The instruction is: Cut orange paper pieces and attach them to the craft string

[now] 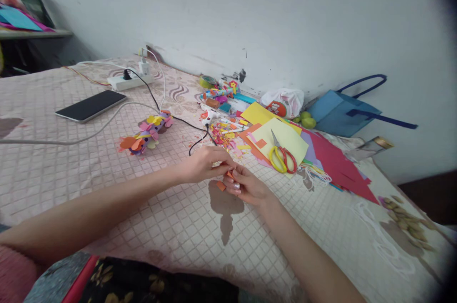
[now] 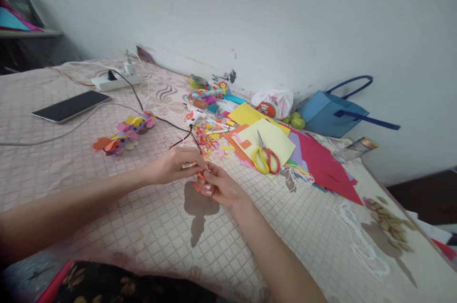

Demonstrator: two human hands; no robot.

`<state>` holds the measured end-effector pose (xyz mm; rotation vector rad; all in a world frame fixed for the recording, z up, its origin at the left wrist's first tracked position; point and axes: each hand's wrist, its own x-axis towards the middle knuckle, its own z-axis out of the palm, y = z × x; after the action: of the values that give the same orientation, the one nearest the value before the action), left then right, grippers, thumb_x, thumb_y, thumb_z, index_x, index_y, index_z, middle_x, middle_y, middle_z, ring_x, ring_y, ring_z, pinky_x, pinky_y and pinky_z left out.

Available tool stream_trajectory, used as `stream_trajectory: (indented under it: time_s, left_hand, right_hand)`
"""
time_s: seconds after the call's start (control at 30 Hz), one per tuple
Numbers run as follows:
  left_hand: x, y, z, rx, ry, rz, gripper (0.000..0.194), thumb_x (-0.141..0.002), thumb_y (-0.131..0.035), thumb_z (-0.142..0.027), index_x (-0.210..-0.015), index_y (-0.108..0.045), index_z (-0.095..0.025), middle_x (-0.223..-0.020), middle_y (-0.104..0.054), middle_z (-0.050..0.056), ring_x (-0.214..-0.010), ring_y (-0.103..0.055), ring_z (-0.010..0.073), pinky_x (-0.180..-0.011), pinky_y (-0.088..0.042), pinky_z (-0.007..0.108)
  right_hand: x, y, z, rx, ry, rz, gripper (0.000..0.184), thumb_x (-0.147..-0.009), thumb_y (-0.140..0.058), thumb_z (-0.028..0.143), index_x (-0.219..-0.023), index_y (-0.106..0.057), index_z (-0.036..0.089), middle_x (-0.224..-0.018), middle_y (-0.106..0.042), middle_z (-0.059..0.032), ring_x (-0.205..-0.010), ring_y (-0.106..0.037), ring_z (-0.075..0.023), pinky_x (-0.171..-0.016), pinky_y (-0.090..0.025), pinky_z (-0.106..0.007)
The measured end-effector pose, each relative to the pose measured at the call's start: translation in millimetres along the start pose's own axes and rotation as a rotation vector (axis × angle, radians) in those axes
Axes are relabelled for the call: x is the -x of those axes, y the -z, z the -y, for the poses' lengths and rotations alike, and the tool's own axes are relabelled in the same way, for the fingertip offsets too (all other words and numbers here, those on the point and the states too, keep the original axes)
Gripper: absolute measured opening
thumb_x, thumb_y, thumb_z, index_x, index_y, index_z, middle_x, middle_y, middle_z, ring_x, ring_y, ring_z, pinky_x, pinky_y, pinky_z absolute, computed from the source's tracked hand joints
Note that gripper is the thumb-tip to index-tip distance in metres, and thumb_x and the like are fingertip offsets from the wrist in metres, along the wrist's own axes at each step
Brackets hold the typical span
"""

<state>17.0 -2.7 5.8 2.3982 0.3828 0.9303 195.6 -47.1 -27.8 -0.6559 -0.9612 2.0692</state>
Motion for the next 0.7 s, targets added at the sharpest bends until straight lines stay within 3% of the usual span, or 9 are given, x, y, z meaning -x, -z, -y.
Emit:
stream_trajectory:
  time_s: [0.2, 0.47, 0.57, 0.7]
  left_hand:
    - [-2, -4.0, 4, 0.246, 0.296, -0.058, 0.018, -0.084, -0.052, -0.025, -0.084, -0.065, -0.012, -0.077, -0.068, 0.005, -0.070, -0.062, 0.0127, -0.066, -0.048, 0.023]
    - [-3, -6.9, 18, 0.547, 0.388, -0.119, 0.023, -0.082, -0.057, -0.031, -0.090, -0.062, -0.010, -0.083, -0.068, 0.009, -0.076, -0.062, 0.0145, -0.070, -0.049, 0.027]
    - [-3, -4.1, 21, 0.458, 0.461, -0.152, 0.025, -0.078, -0.062, -0.035, -0.082, -0.060, -0.010, -0.076, -0.067, 0.007, -0.068, -0.061, 0.0135, -0.061, -0.046, 0.024]
    - [-5, 0.6, 24, 0.151, 0.467, -0.208, 0.025, -0.085, -0.051, -0.035, -0.074, -0.058, -0.013, -0.069, -0.065, 0.003, -0.062, -0.057, 0.0116, -0.059, -0.042, 0.022]
  right_hand:
    - [-1, 4, -1, 0.015, 0.003, -0.017, 0.028, -0.073, -0.073, 0.031, -0.090, -0.055, 0.019, -0.061, -0.045, 0.0052, -0.047, -0.034, -0.0049, -0.042, -0.022, -0.017]
    - [6, 7, 12, 0.180, -0.026, -0.023, 0.029, -0.075, -0.070, 0.031, -0.096, -0.056, 0.016, -0.062, -0.049, 0.0050, -0.046, -0.039, -0.0042, -0.042, -0.026, -0.017]
    - [11, 13, 24, 0.268, 0.009, -0.100, 0.029, -0.073, -0.071, 0.031, -0.094, -0.056, 0.017, -0.063, -0.049, 0.0057, -0.046, -0.039, -0.0041, -0.042, -0.028, -0.017]
    - [12, 22, 36, 0.439, 0.250, -0.391, 0.030, -0.071, -0.072, 0.033, -0.092, -0.056, 0.018, -0.061, -0.051, 0.0063, -0.048, -0.043, -0.0056, -0.046, -0.035, -0.019]
